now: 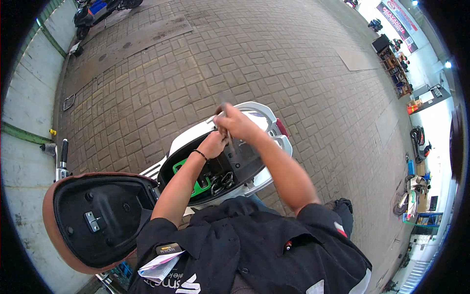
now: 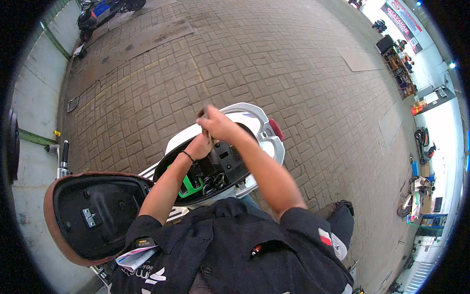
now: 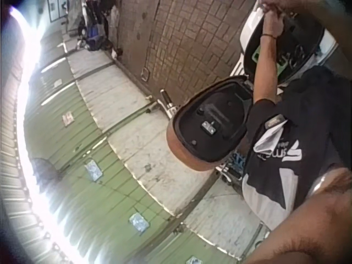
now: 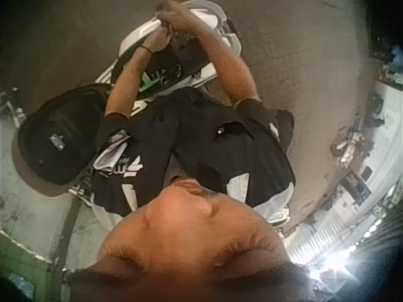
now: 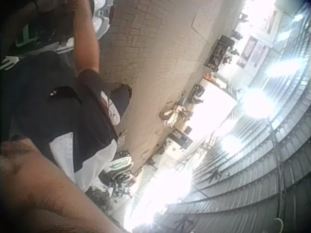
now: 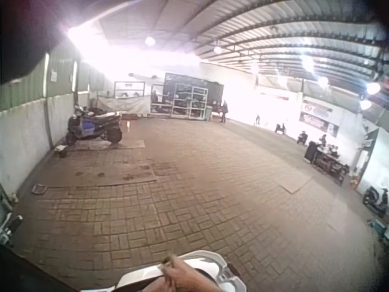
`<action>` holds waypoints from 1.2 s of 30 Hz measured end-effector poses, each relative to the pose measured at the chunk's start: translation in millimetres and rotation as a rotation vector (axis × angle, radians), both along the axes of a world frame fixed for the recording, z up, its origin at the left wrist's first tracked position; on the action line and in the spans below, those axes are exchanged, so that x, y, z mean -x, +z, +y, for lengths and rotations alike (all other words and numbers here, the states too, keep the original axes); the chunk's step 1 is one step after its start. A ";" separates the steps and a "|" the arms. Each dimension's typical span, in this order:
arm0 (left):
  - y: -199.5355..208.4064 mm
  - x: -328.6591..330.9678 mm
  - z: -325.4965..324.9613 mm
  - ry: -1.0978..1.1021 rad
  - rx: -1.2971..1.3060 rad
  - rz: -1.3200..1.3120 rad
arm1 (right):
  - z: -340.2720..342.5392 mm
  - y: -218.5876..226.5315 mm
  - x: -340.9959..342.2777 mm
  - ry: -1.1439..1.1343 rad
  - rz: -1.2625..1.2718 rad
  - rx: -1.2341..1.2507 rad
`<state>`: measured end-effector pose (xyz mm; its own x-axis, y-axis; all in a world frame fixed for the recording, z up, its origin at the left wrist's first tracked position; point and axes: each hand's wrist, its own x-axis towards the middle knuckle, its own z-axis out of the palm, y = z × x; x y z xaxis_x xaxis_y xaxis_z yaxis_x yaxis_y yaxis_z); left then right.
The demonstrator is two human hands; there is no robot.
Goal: The person uses a flat tool to pry open a panel on a white scooter, then reaches inside the exposed compartment to handle wiring and internal components.
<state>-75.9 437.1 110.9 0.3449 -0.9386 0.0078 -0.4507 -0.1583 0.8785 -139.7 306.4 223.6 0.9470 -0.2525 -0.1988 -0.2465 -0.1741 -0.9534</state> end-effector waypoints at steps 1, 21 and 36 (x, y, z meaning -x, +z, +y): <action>-9.6 -4.4 9.5 -0.031 -0.023 -0.031 | 3.1 28.1 -11.9 0.307 0.178 0.100; -24.3 7.6 -8.0 0.244 0.190 -0.319 | 28.5 -55.2 -2.0 -0.389 -0.363 0.077; -14.2 5.1 -6.6 0.302 0.163 -0.193 | 30.0 -22.7 -11.2 -0.315 -0.296 0.074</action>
